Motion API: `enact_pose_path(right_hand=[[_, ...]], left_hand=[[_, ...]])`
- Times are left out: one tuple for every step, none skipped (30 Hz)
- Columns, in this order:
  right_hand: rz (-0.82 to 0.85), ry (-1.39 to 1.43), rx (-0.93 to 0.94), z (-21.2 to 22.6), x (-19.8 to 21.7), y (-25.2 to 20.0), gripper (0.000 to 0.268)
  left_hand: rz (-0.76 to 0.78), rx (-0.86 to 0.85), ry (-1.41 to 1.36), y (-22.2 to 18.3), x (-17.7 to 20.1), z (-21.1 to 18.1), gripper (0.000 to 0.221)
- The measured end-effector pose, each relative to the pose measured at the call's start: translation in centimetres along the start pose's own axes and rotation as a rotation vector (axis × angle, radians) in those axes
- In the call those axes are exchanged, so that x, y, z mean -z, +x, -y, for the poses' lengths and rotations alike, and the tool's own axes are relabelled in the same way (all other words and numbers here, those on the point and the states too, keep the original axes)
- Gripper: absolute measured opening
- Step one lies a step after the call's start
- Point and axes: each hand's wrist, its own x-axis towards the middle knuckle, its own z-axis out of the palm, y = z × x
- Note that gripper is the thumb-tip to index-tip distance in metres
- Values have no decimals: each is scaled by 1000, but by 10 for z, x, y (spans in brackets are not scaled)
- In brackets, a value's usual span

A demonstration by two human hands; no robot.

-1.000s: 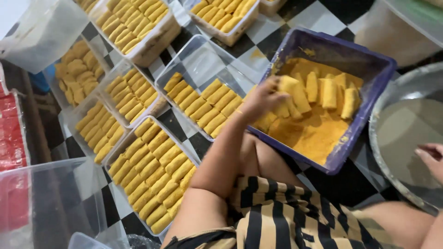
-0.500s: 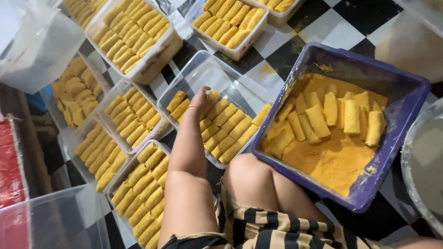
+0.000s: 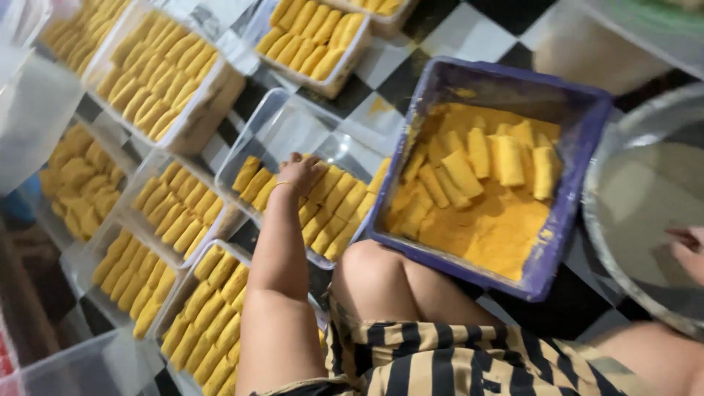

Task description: Coating spring rolls by dipping them in liquid batter and then in yellow powder before placing them in trays.

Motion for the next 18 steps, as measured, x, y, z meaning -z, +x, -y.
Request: enact_pose_path(right_hand=[[-21,2,-6,33,6,-7,46],[4,-75,-19,66,13,-14,39],[34,-150,-31,101,16,-18,32],[18,-146,-35,129,23,-21,32],[25,-276,-64,155,28,-26,34],[32,-405,-93,182,32,-31,36],[30,-404,-94,195,33,-32,36],[43,-512,-123,209,35,-34,36],[56,-620,-148,223,37,-33,36],[55,-620,-147,235,38,-38,36],[68,-584,-162,248,40,-39,38],[80,-548,-176,260,42,-40,40],[76,-547,-175,267,44,-42,40],[86,-524,-192,274,46,-43,39],[99,-499,-211,280,47,-47,38],[97,-497,-212,280,48,-47,38],[98,-496,-216,279,47,-46,39],[99,-494,-219,278,45,-44,39]], left_hand=[[-5,-20,8,7,-6,-8,56],[-201,0,-11,15,-12,-16,58],[-397,25,-34,20,-17,-20,65],[-402,9,-29,12,-14,-55,65],[-576,-192,-283,-1,-16,-86,45],[-741,-396,-541,-14,-18,-117,30],[-740,-398,-540,-51,-7,-161,30],[-410,-284,-657,-94,5,-208,23],[-76,-168,-759,-146,17,-255,33],[-78,-169,-759,-129,-7,-267,33],[48,-128,-559,-110,-30,-280,47],[169,-86,-356,-91,-52,-293,66],[165,-89,-356,-99,-49,-297,66],[52,-81,-460,-107,-47,-301,51],[-60,-70,-560,-116,-45,-305,43],[-61,-72,-558,-111,-55,-305,43],[-142,-159,-579,-105,-67,-305,39],[-223,-246,-599,-99,-77,-304,39]])
